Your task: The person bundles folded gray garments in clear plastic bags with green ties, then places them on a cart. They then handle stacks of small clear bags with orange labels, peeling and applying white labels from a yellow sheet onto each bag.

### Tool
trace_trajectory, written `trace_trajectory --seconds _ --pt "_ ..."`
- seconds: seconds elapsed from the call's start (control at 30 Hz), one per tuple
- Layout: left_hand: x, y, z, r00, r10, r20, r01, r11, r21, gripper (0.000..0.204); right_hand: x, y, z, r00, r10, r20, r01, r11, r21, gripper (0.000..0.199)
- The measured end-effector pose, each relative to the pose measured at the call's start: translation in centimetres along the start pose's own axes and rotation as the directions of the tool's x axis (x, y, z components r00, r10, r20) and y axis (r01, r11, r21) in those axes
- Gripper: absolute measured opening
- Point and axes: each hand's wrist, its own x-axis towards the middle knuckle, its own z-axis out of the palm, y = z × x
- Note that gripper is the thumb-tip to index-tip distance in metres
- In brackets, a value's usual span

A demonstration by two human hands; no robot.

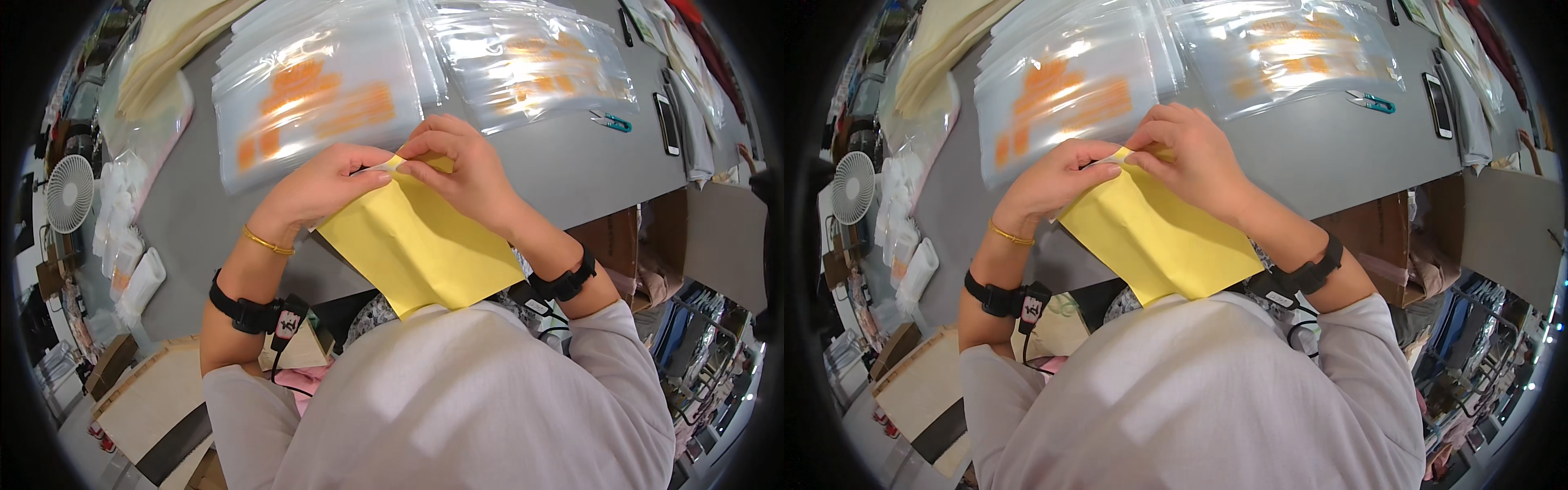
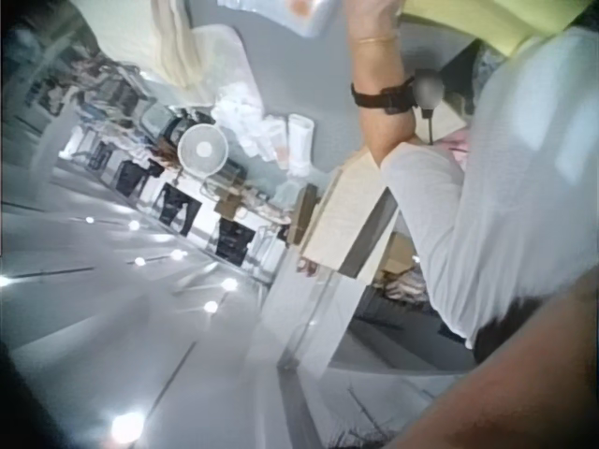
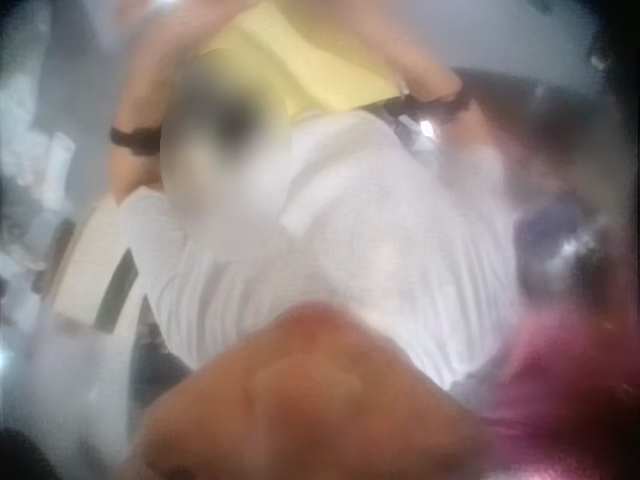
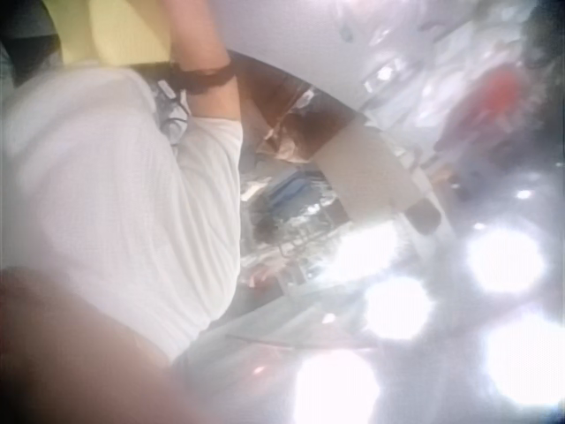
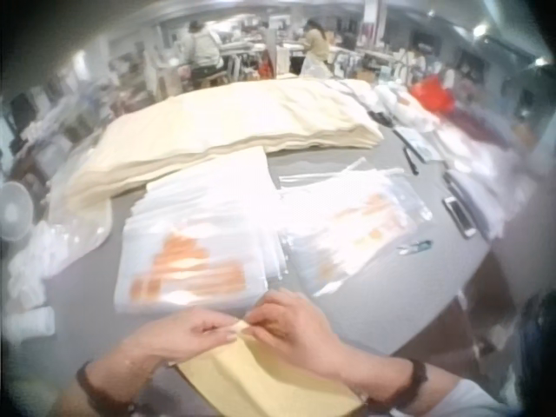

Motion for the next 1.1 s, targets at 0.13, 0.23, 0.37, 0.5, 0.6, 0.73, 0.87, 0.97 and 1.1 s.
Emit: trace_trajectory --seconds 0.13,0.23,0.37,0.5,0.6,0.73,0.87,0.97,1.1 --pt "-0.3 -0.5 -0.5 0.998 0.05 0.039 -0.053 0.995 0.08 0.031 0.0 -0.1 0.1 0.989 0.136 0.06 -0.142 0.982 0.124 0.008" --pt "-0.3 -0.9 -0.6 0.997 0.069 0.036 -0.069 0.998 0.011 0.031 0.1 -0.5 0.0 0.988 0.133 0.079 -0.137 0.989 0.049 0.01" --pt "-0.2 -1.5 -0.7 0.996 0.08 0.03 -0.08 0.997 -0.011 0.029 0.3 -1.2 0.5 0.992 0.123 0.025 -0.124 0.991 0.051 0.013" --pt "0.1 -1.9 -1.2 0.996 0.078 0.043 -0.079 0.996 0.039 0.032 0.2 -1.0 1.0 0.976 0.199 0.089 -0.21 0.968 0.135 0.015" --pt "0.3 -2.2 -1.5 0.996 0.069 0.052 -0.073 0.995 0.067 0.033 0.1 -0.6 1.2 0.968 0.233 0.091 -0.244 0.959 0.141 0.016" --pt "0.4 -2.3 -1.4 0.998 0.05 0.044 -0.051 0.998 0.029 0.033 0.1 -0.4 1.3 0.968 0.239 0.071 -0.247 0.958 0.142 0.016" --pt "0.6 -1.8 -1.2 0.999 0.013 0.052 -0.015 0.999 0.028 0.033 -0.1 -0.3 1.4 0.964 0.257 0.066 -0.265 0.938 0.225 0.017" --pt "0.8 -1.4 -1.2 0.998 -0.005 0.058 0.002 0.999 0.053 0.033 -0.2 0.1 1.5 0.966 0.252 0.058 -0.259 0.938 0.232 0.016" --pt "1.1 -1.4 -1.0 0.998 -0.026 0.051 0.026 1.0 0.008 0.033 -0.4 0.6 1.6 0.965 0.262 0.025 -0.26 0.939 0.225 0.015"
